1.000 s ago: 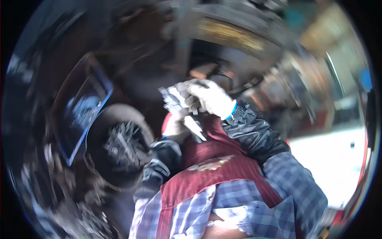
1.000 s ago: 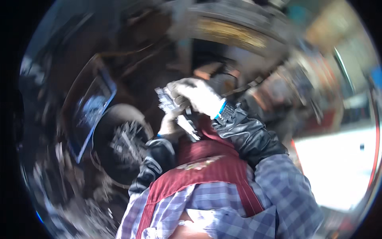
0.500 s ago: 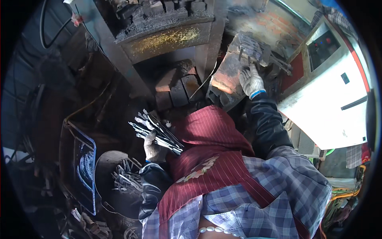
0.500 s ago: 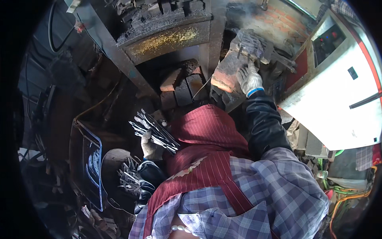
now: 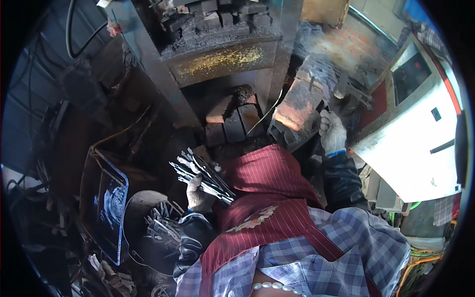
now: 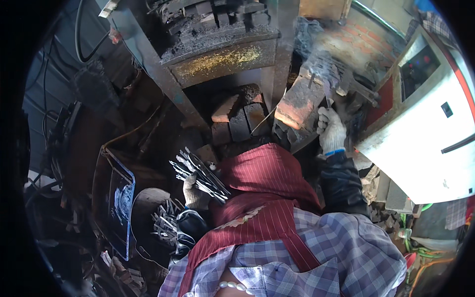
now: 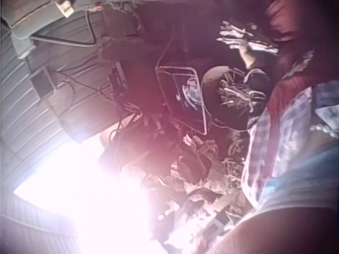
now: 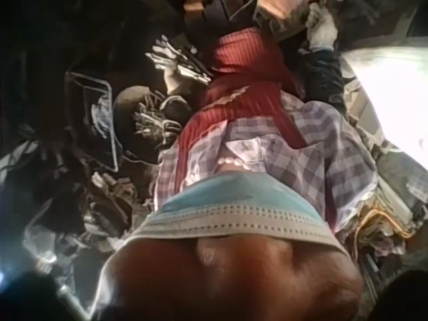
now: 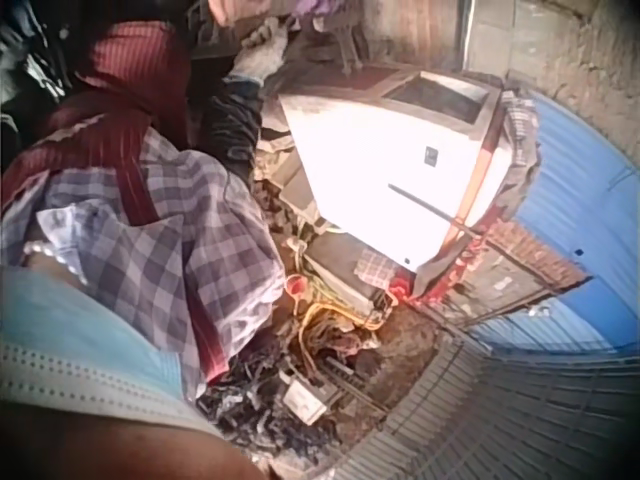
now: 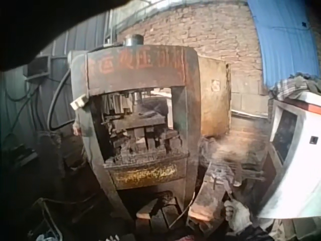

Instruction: Manually placing small metal components into a press machine for processing.

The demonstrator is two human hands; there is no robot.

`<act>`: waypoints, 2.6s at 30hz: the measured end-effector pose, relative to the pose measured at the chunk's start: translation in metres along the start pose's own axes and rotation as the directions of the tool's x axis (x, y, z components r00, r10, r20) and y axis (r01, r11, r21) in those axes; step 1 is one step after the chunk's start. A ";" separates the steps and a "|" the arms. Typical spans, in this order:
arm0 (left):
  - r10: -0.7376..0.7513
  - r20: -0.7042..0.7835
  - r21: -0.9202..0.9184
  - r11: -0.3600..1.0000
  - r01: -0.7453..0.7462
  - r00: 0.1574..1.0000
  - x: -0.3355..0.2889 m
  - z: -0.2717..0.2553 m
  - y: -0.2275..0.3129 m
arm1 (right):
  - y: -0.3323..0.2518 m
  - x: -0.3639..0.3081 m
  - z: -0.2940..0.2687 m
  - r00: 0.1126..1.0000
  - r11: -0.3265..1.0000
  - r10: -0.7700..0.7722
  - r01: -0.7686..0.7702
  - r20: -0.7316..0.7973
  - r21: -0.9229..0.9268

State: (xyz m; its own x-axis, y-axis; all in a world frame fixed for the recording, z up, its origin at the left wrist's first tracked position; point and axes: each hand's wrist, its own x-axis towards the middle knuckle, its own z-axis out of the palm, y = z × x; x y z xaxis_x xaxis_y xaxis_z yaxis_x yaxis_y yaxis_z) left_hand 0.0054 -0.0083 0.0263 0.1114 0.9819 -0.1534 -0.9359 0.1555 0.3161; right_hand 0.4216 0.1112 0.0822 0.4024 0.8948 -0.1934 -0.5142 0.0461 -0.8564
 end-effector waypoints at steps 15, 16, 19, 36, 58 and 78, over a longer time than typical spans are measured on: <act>0.047 0.022 -0.029 0.998 -0.047 0.999 -0.002 0.004 -0.003 | 0.001 0.049 0.286 0.840 1.000 -0.016 0.007 0.543 0.019; 0.051 0.003 -0.022 0.998 -0.051 0.999 -0.003 0.004 -0.003 | -0.001 0.058 0.300 0.805 1.000 0.002 0.000 0.593 -0.004; 0.055 0.006 -0.032 0.998 -0.055 0.998 -0.005 0.006 -0.001 | 0.004 0.079 0.331 0.839 0.999 0.034 -0.035 0.544 -0.009; 0.136 0.053 -0.120 0.984 -0.129 0.989 -0.006 0.005 0.000 | 0.043 -0.019 0.242 0.354 0.804 0.489 0.171 0.797 -0.570; 0.174 0.038 -0.154 0.974 -0.166 0.984 0.005 0.001 -0.007 | 0.115 -0.162 0.116 0.347 0.553 0.827 -0.362 0.441 -0.751; -0.015 0.116 0.017 1.000 0.013 0.993 -0.004 0.010 -0.003 | 0.017 -0.111 0.029 0.926 0.913 0.296 -0.202 0.235 -0.354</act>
State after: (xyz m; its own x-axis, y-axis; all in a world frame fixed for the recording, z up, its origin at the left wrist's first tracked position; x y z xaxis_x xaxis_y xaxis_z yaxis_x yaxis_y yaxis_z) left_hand 0.0113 -0.0116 0.0349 0.1632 0.9854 -0.0480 -0.9287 0.1699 0.3298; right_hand 0.3463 0.0258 0.1035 0.0419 0.9465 -0.3201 -0.2823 -0.2961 -0.9125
